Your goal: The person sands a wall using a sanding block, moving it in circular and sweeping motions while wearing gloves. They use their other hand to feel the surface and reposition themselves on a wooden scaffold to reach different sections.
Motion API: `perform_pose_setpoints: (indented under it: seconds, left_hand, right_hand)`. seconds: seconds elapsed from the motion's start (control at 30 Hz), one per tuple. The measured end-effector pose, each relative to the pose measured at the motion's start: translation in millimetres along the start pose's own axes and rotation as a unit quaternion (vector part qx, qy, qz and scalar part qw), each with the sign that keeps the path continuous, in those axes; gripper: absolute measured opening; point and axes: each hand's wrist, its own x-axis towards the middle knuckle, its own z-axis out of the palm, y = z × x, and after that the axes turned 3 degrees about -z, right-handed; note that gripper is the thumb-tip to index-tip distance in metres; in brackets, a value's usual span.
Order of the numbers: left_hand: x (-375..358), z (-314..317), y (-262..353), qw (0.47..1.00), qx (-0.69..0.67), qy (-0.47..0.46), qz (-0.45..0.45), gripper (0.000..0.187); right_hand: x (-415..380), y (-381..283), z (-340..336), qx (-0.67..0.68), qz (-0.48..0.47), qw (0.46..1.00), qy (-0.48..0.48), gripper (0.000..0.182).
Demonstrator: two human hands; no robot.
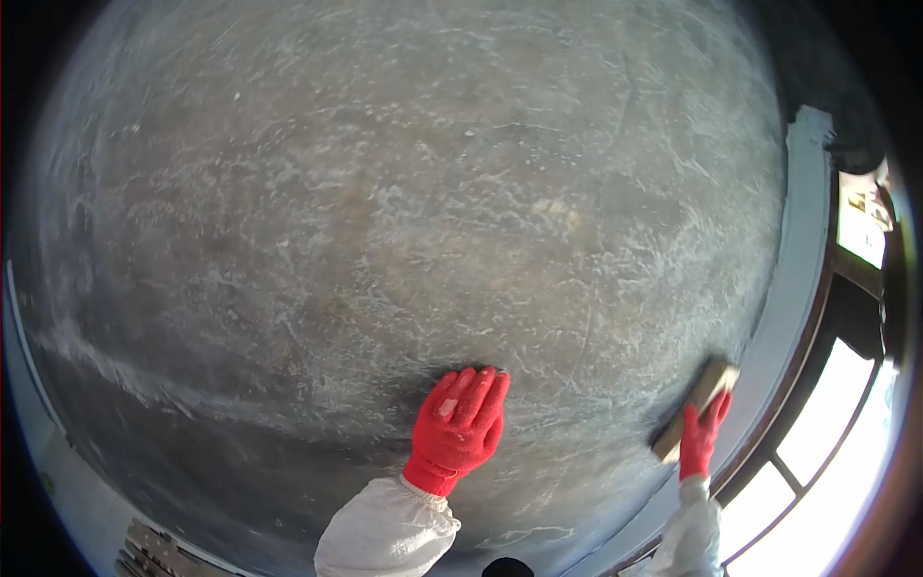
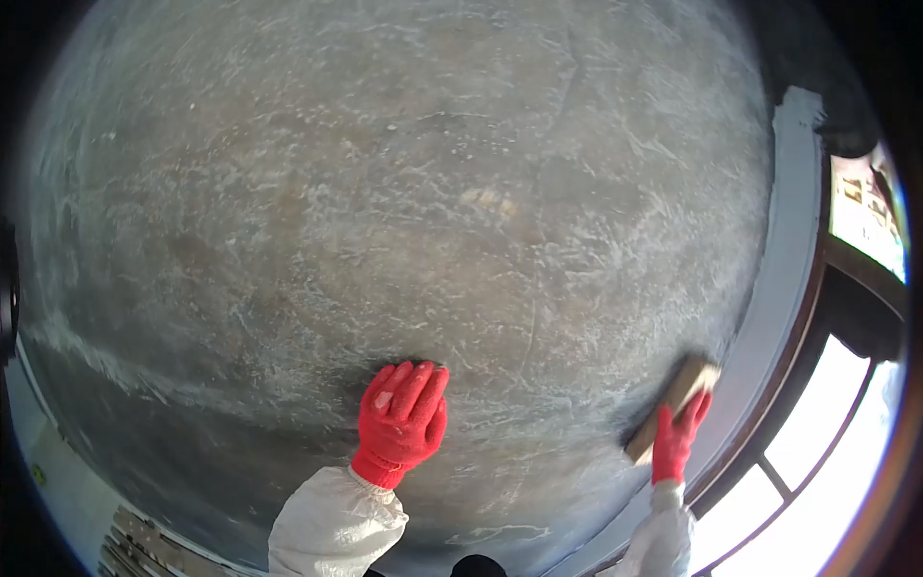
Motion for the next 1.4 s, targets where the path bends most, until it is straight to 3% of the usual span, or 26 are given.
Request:
perform_pose_setpoints:
  seconds: [0.1, 0.2, 0.3, 0.43, 0.53, 0.63, 0.73, 0.87, 0.93, 1.07, 1.17, 1.23, 1.4]
  left_hand:
    - [-1, 3, -1, 1.000, 0.001, 0.009, 0.007, 0.034]
    - [-2, 4, 0, 1.000, 0.023, 0.004, 0.014, 0.034]
    - [-2, 4, -1, 0.999, 0.034, 0.000, 0.020, 0.034]
    - [-3, 4, 2, 0.999, 0.051, 0.003, 0.017, 0.034]
    - [-4, 2, 4, 0.998, 0.063, -0.007, 0.009, 0.035]
    - [-3, 0, 7, 0.997, 0.067, -0.026, 0.017, 0.035]
    - [-6, 3, 8, 0.993, 0.099, -0.046, 0.034, 0.036]
    - [-11, 3, 6, 0.989, 0.135, -0.049, 0.037, 0.039]
    - [-12, 3, 9, 0.985, 0.165, -0.054, 0.015, 0.040]
    - [-10, 5, 11, 0.984, 0.174, -0.039, 0.015, 0.038]
    - [-12, 3, 11, 0.982, 0.179, -0.053, 0.016, 0.041]
    - [-11, 3, 9, 0.982, 0.172, -0.070, 0.025, 0.043]
    - [-16, 3, 8, 0.976, 0.207, -0.070, 0.005, 0.044]
  right_hand:
    - [54, -39, -5, 0.021, 0.021, 0.999, 0.035, 0.076]
    - [57, -5, 6, -0.005, -0.032, 0.996, 0.080, 0.079]
    - [7, 32, 16, -0.054, -0.123, 0.988, 0.071, 0.088]
    - [-82, 90, 22, -0.082, -0.136, 0.987, 0.018, 0.096]
    - [-83, 97, 18, -0.084, -0.138, 0.987, 0.011, 0.098]
    - [-27, 95, 11, -0.042, -0.170, 0.984, 0.044, 0.095]
    - [55, 31, -14, 0.009, -0.078, 0.996, 0.048, 0.084]
    - [94, 33, -12, -0.007, -0.092, 0.990, 0.108, 0.084]
    - [58, 51, -3, -0.038, -0.165, 0.979, 0.116, 0.085]
    - [-94, 103, 25, -0.068, -0.134, 0.988, 0.048, 0.101]
    - [-128, 118, 15, -0.048, -0.128, 0.991, -0.003, 0.102]
    - [-99, 108, 8, -0.018, -0.141, 0.990, -0.008, 0.101]
    - [72, 45, -16, 0.014, -0.113, 0.990, 0.086, 0.086]
